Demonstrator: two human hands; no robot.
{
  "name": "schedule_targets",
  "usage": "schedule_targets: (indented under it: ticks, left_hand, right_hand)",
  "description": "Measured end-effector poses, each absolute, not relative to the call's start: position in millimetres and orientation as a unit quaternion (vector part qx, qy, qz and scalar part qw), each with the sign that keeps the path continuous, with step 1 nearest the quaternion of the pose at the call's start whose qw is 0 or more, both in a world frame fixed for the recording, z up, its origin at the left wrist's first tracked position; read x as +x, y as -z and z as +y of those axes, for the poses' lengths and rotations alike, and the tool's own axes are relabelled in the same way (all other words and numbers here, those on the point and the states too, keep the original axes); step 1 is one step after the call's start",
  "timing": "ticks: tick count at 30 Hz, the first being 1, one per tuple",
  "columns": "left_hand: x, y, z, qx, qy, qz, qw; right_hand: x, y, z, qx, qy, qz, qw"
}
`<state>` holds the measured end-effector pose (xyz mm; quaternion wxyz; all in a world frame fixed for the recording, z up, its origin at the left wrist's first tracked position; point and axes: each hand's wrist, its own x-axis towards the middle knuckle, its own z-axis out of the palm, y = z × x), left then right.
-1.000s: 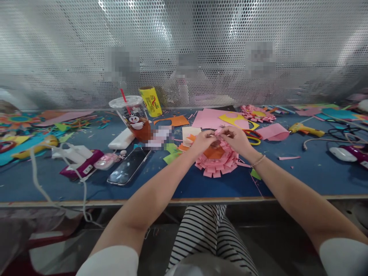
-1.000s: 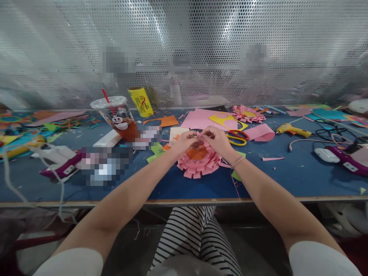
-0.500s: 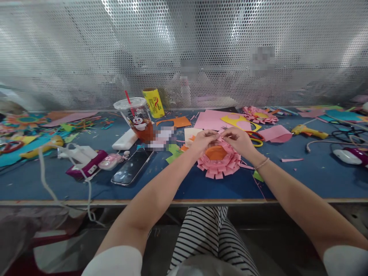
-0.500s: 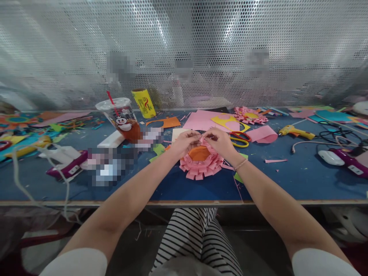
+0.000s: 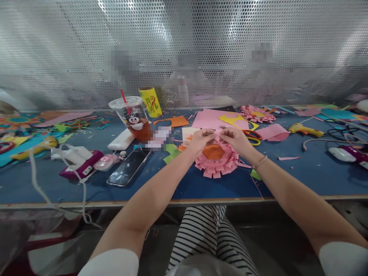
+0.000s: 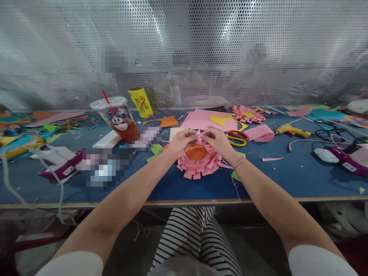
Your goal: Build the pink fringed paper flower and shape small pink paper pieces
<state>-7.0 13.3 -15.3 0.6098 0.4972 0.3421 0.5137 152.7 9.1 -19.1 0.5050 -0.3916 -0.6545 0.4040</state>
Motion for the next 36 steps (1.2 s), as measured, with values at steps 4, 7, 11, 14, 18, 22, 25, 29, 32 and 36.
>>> schedule_targets:
  ticks: [4,7,11,14,18,22,25,29,32,36]
  left_hand:
    - [-6.8,14.2,12.3,0.485,-0.518,0.343,0.615]
    - [-6.2,13.1,11.5,0.489,-0.520,0.340,0.612]
    - [-5.7,11.0,9.8,0.488,-0.518,0.338,0.616]
    - [-5.2,10.1,9.2,0.485,-0.514,0.338,0.622]
    - [-4.2,12.0,10.9,0.489,-0.512,0.333,0.622]
    - [-3.0,14.5,12.5,0.498,-0.500,0.338,0.622]
    - [-2.2,14.8,12.1,0.509,-0.479,0.355,0.621]
    - [-2.2,14.1,10.9,0.529,-0.468,0.360,0.610]
    - [-2.6,13.6,10.3,0.541,-0.471,0.363,0.595]
    - [-2.6,12.2,8.7,0.555,-0.468,0.371,0.579]
  right_hand:
    - [153.3,17.3,8.7,-0.391,-0.403,-0.657,0.504]
    - [153.4,18.0,9.4,-0.387,-0.411,-0.659,0.497]
    - [152.3,19.0,9.9,-0.396,-0.418,-0.649,0.497]
    - [151.6,18.7,9.2,-0.405,-0.418,-0.644,0.496]
    - [151.5,19.7,9.5,-0.413,-0.417,-0.639,0.497]
    - [151.0,20.1,10.6,-0.412,-0.438,-0.613,0.513]
    - [150.0,18.7,9.9,-0.410,-0.453,-0.596,0.522]
    - [149.9,18.4,9.7,-0.414,-0.458,-0.593,0.517]
    - [150.8,20.7,11.5,-0.417,-0.469,-0.591,0.507]
    - [151.8,22.4,12.4,-0.408,-0.476,-0.600,0.496]
